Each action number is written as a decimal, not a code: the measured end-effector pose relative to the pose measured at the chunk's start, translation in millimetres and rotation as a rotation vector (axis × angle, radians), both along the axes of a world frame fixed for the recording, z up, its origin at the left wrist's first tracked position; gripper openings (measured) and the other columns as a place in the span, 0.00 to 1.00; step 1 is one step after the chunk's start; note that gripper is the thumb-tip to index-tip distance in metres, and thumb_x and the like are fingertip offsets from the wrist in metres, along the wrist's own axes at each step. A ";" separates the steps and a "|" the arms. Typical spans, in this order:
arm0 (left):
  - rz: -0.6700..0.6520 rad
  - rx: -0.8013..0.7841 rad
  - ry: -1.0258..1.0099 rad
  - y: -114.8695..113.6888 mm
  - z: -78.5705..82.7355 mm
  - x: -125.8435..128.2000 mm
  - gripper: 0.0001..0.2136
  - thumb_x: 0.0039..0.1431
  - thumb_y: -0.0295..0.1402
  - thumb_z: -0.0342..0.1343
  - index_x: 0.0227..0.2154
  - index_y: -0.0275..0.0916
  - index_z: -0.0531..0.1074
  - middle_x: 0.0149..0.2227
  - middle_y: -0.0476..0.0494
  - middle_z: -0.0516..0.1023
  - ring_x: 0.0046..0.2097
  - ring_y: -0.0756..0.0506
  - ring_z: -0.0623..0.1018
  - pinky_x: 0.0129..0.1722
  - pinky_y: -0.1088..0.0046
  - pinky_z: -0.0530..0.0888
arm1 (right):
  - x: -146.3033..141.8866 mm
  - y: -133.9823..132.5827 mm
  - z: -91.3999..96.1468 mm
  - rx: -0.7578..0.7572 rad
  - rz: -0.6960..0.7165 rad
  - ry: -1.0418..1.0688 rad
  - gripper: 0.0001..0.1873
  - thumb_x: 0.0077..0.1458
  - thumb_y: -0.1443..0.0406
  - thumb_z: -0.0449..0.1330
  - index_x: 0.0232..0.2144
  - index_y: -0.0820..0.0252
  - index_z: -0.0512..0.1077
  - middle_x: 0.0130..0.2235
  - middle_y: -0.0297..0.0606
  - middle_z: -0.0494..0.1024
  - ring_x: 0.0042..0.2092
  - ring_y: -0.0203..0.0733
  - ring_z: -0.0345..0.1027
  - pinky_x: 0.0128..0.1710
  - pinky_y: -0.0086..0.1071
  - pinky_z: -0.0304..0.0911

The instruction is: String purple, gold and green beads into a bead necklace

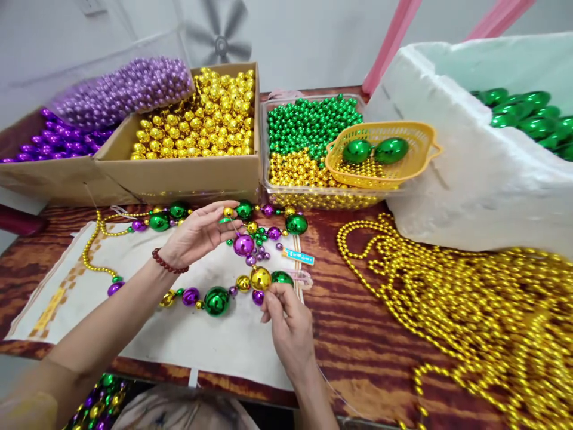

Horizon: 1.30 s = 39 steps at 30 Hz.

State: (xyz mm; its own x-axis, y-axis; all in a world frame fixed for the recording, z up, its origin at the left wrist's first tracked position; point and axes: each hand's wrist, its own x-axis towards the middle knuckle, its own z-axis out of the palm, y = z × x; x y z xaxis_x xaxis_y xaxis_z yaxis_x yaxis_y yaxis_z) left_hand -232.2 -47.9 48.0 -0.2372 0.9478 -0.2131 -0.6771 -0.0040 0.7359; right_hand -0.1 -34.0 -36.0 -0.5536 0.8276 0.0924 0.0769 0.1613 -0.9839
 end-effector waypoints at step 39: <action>0.392 0.094 0.031 46.8 12.4 55.5 0.12 0.70 0.39 0.48 0.42 0.37 0.72 0.25 0.52 0.68 0.23 0.56 0.70 0.19 0.84 0.60 | -38.3 35.4 38.7 -0.286 0.124 0.042 0.14 0.53 0.55 0.62 0.29 0.58 0.66 0.24 0.29 0.73 0.19 0.29 0.65 0.18 0.23 0.56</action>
State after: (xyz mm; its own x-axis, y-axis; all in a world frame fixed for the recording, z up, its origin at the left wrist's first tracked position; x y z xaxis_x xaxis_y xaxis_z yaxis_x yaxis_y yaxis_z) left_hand -176.7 -1.2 60.4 -0.5898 0.7991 -0.1163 -0.5881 -0.3263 0.7401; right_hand -38.4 1.4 2.6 -0.6524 0.7499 -0.1095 0.0322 -0.1169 -0.9926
